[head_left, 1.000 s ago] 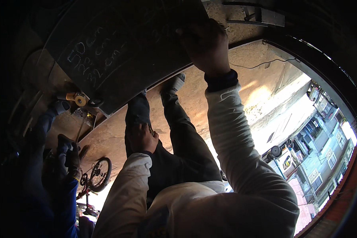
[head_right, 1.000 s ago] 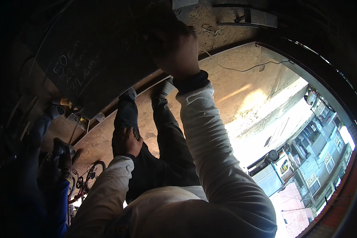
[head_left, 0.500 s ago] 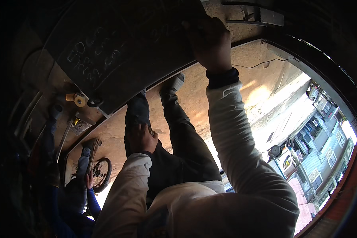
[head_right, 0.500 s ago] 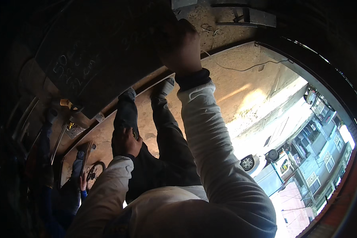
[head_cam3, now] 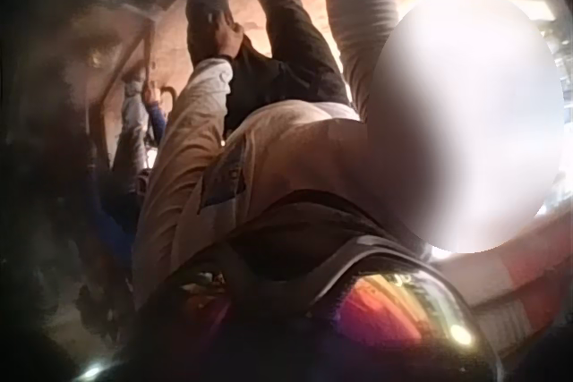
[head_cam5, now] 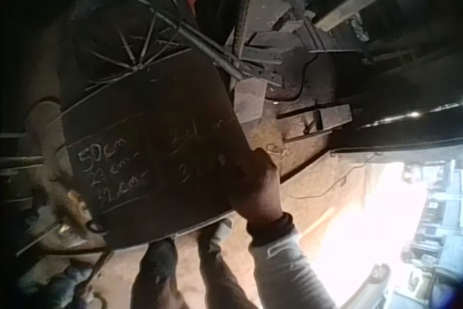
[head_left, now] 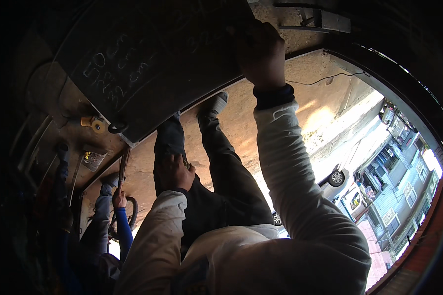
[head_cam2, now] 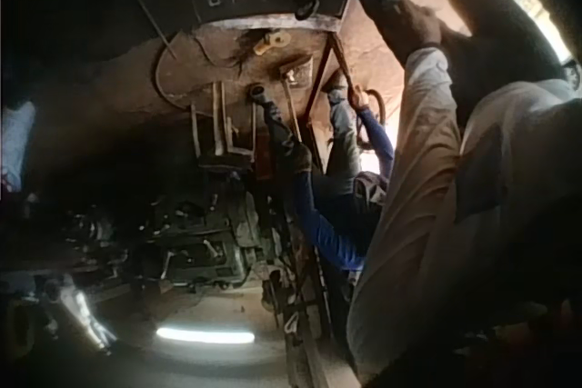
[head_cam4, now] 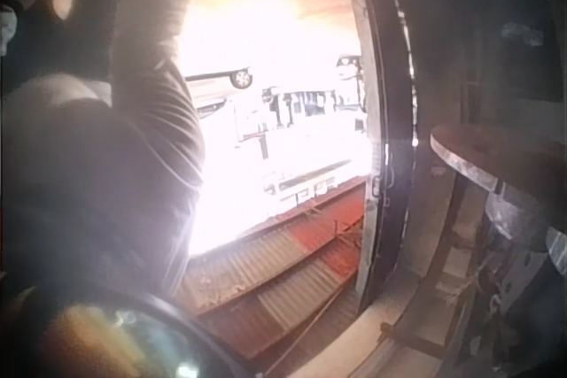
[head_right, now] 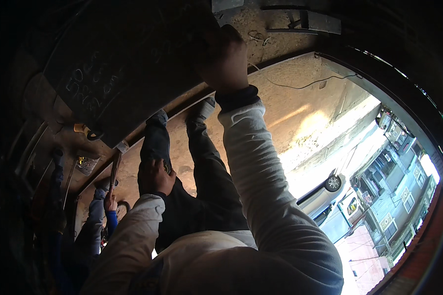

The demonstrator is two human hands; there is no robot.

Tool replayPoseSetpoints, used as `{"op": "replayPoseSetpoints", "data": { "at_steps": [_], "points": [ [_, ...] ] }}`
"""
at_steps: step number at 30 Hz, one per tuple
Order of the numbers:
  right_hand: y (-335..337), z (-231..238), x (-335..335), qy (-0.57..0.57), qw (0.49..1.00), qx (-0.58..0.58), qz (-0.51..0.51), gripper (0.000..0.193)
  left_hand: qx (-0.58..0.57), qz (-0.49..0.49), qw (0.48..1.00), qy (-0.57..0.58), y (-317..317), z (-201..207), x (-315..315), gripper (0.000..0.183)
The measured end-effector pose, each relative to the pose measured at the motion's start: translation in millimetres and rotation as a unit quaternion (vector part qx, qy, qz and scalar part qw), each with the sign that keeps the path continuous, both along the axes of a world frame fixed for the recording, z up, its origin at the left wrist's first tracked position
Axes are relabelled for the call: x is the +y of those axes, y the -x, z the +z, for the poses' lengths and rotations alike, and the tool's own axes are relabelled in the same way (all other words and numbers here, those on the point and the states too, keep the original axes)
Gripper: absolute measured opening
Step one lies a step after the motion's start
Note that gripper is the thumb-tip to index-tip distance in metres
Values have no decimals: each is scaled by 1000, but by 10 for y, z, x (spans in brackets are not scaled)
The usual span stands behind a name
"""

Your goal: The person measures a metal component using a tape measure and writes dimensions on a metal plate with a piece of chalk.

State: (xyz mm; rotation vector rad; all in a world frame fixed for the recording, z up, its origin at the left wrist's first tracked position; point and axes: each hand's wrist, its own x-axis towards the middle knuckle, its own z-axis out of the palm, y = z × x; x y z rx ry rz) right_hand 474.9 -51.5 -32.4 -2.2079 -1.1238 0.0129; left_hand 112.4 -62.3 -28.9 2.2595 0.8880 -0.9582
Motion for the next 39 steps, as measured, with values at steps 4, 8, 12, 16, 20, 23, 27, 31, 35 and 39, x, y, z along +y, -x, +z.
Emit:
{"op": "replayPoseSetpoints", "data": {
  "at_steps": [4, 8, 12, 16, 20, 23, 27, 31, 35, 39],
  "points": [
    [-44, -33, 30, -8, 999, -46, 22, 7, -14, 7, 1000, -3, 22, -16, -6, 48],
    [-10, 40, 39, 1, 1000, 24, -19, 5, -15, 5, 1000, -11, 14, -8, -14, 47],
    [-79, -7, 26, -4, 1000, -12, -16, 6, -8, 5, 1000, -1, -12, 1, 2, 47],
    [-112, 118, -79, -73, 997, 21, -32, 5, -37, -5, 999, -32, 74, -52, -35, 50],
    [-36, 280, -168, -109, 989, 37, -92, 9, -17, 11, 1000, 3, 52, -24, -4, 52],
    [177, 226, -192, -81, 982, 117, -126, 11, 5, 13, 1000, 14, 17, -6, 26, 52],
    [433, 293, -181, -35, 996, 71, -31, 15, 22, 2, 1000, 17, -6, 4, 37, 52],
    [559, 265, -96, -9, 996, 89, 9, 15, 92, 9, 994, 59, -80, 60, 56, 59],
    [534, 238, -27, -1, 995, 91, 36, 15, 95, 19, 993, 60, 3, 9, -4, 60],
    [505, 207, 3, -6, 995, 77, 64, 14, 45, 3, 999, 25, 65, -27, -48, 56]
  ]
}}
